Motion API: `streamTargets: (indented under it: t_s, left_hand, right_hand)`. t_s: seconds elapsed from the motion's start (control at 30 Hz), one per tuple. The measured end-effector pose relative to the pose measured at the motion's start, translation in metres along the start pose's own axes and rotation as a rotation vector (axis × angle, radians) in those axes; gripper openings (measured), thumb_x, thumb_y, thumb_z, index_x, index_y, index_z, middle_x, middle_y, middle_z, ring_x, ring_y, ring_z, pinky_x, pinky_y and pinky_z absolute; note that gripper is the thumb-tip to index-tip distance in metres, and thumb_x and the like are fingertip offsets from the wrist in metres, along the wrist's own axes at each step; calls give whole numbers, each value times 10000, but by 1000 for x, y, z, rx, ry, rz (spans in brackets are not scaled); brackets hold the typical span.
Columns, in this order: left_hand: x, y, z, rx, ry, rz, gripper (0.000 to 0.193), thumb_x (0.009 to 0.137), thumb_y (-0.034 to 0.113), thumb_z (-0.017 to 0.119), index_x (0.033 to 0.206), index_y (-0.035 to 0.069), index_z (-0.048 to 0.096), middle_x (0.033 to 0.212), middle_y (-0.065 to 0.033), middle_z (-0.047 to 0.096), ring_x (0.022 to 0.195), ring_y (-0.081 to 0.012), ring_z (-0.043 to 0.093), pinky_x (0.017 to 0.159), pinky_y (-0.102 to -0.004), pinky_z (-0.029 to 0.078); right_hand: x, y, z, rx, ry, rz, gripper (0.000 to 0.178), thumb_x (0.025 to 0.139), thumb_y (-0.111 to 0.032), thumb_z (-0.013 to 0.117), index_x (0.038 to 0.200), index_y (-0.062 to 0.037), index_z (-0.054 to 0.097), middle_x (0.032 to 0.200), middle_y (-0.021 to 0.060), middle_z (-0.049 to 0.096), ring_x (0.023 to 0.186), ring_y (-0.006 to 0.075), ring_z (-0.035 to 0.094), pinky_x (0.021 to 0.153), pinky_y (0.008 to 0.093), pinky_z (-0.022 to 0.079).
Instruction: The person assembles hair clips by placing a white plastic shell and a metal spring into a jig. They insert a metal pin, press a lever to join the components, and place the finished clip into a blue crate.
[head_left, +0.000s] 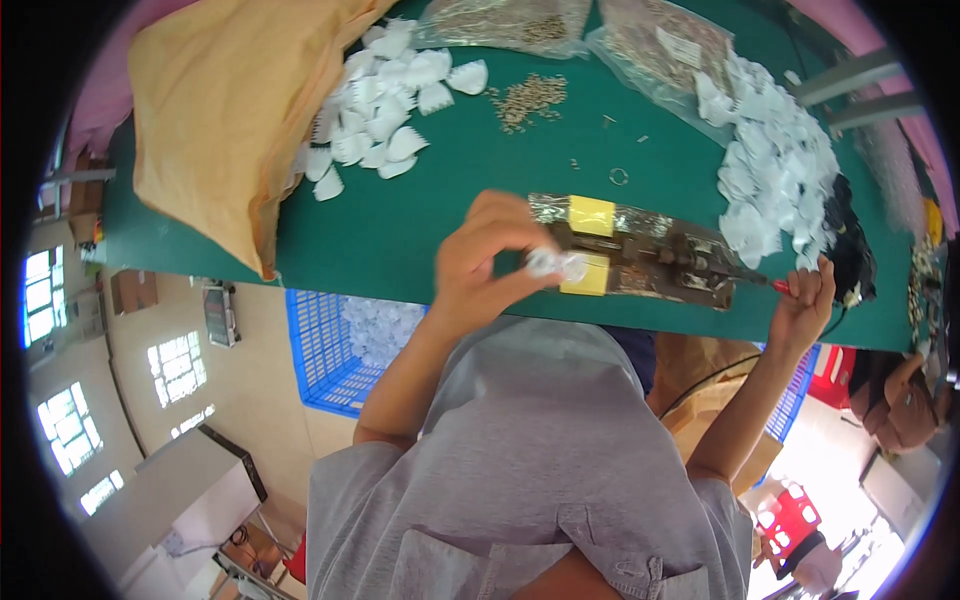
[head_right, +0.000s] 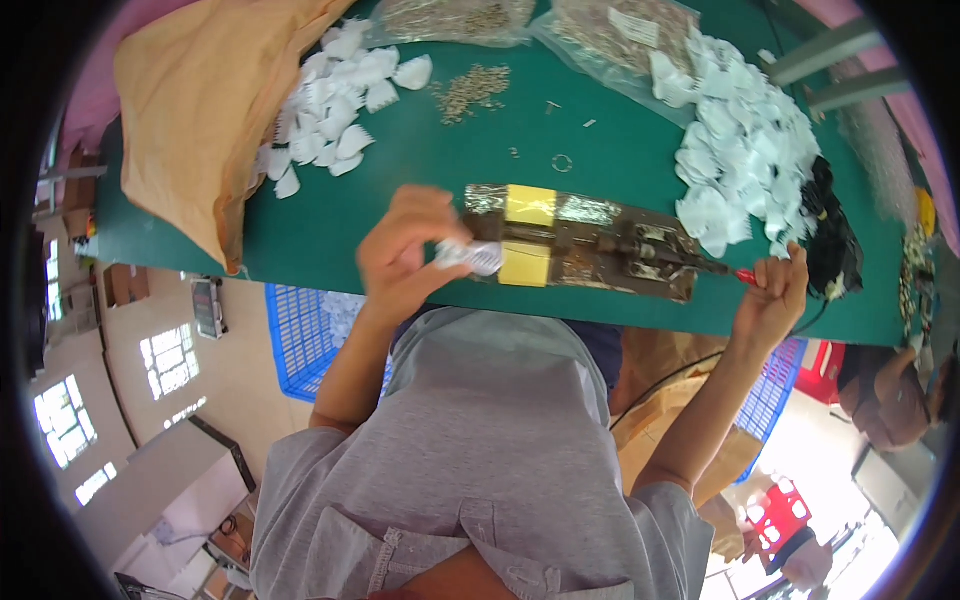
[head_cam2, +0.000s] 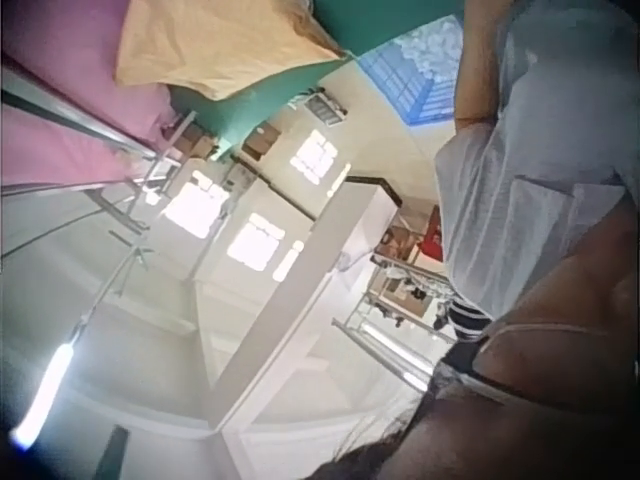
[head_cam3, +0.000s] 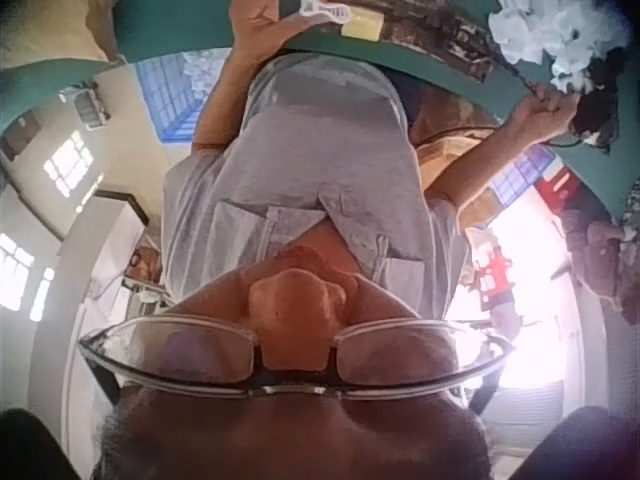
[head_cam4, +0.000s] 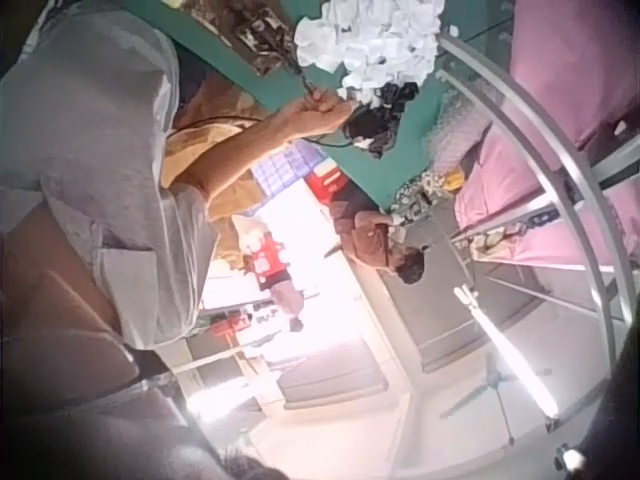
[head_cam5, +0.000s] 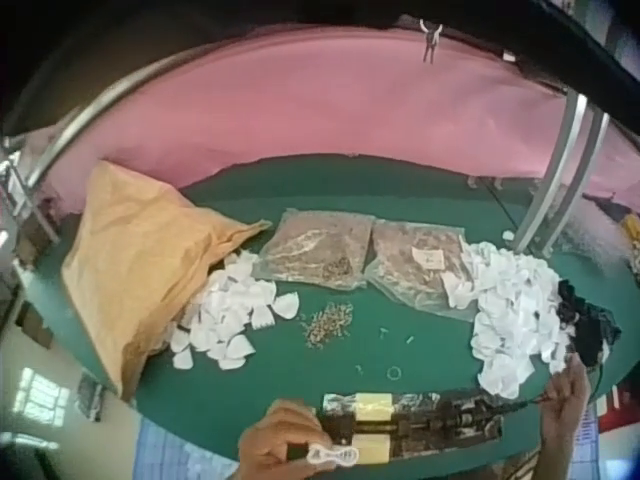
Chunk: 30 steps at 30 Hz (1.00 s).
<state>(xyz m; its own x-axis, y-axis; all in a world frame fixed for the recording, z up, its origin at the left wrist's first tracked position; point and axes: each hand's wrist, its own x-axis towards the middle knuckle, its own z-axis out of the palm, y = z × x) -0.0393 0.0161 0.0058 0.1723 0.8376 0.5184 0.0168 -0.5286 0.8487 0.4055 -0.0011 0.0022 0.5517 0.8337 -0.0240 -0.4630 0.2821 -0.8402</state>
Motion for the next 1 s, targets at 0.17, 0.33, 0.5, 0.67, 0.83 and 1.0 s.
streamTargets:
  t_s: [0.17, 0.33, 0.5, 0.67, 0.83, 1.0]
  left_hand:
    - [-55, 60, -125, 179, -175, -251, 405, 688, 41, 930, 1057, 45, 764, 961, -60, 725, 888, -209, 647, 830, -338, 515]
    - [-19, 22, -146, 837, -4, -269, 392, 832, 52, 817, 1219, 77, 755, 1178, -78, 754, 1127, -256, 666, 1002, -394, 510]
    - [30, -30, -148, 1080, -202, -38, 313, 895, 144, 777, 1203, 89, 768, 1266, -41, 751, 1242, -292, 615, 1099, -429, 429]
    - [44, -58, -161, 1029, -250, 30, 198, 863, 110, 790, 1059, 84, 784, 1144, -47, 782, 1163, -285, 643, 1042, -412, 465]
    - [62, -56, -158, 743, -150, -154, 89, 892, 29, 750, 977, 6, 733, 1078, -90, 778, 1059, -249, 679, 938, -349, 518]
    - [75, -55, -149, 554, 46, -257, 107, 985, 67, 712, 1065, -4, 725, 1024, -50, 759, 962, -144, 695, 909, -292, 523]
  right_hand:
    - [5, 8, -5, 2, -3, 48, 279, 1099, -193, 607, 1196, 66, 638, 662, -61, 290, 626, 60, 288, 627, 262, 306]
    - [5, 16, -12, -339, 34, -69, 294, 1099, -217, 620, 1178, 61, 674, 686, -52, 396, 644, 46, 359, 675, 258, 403]
    - [3, 25, -28, -439, -16, -62, 261, 1094, -199, 624, 1158, 43, 699, 707, -40, 467, 656, 51, 429, 719, 261, 496]
    - [-10, 35, -30, -512, 35, -57, 222, 1045, -160, 672, 1136, 34, 735, 791, 2, 621, 695, 70, 530, 704, 232, 459]
    - [-19, 23, 23, -858, -21, -104, 225, 1037, -176, 666, 1099, 19, 761, 821, -8, 645, 727, 59, 547, 668, 217, 422]
    - [-4, 26, 76, -1274, -349, -413, 142, 954, -111, 745, 1070, -33, 765, 820, 30, 691, 762, 142, 627, 722, 290, 500]
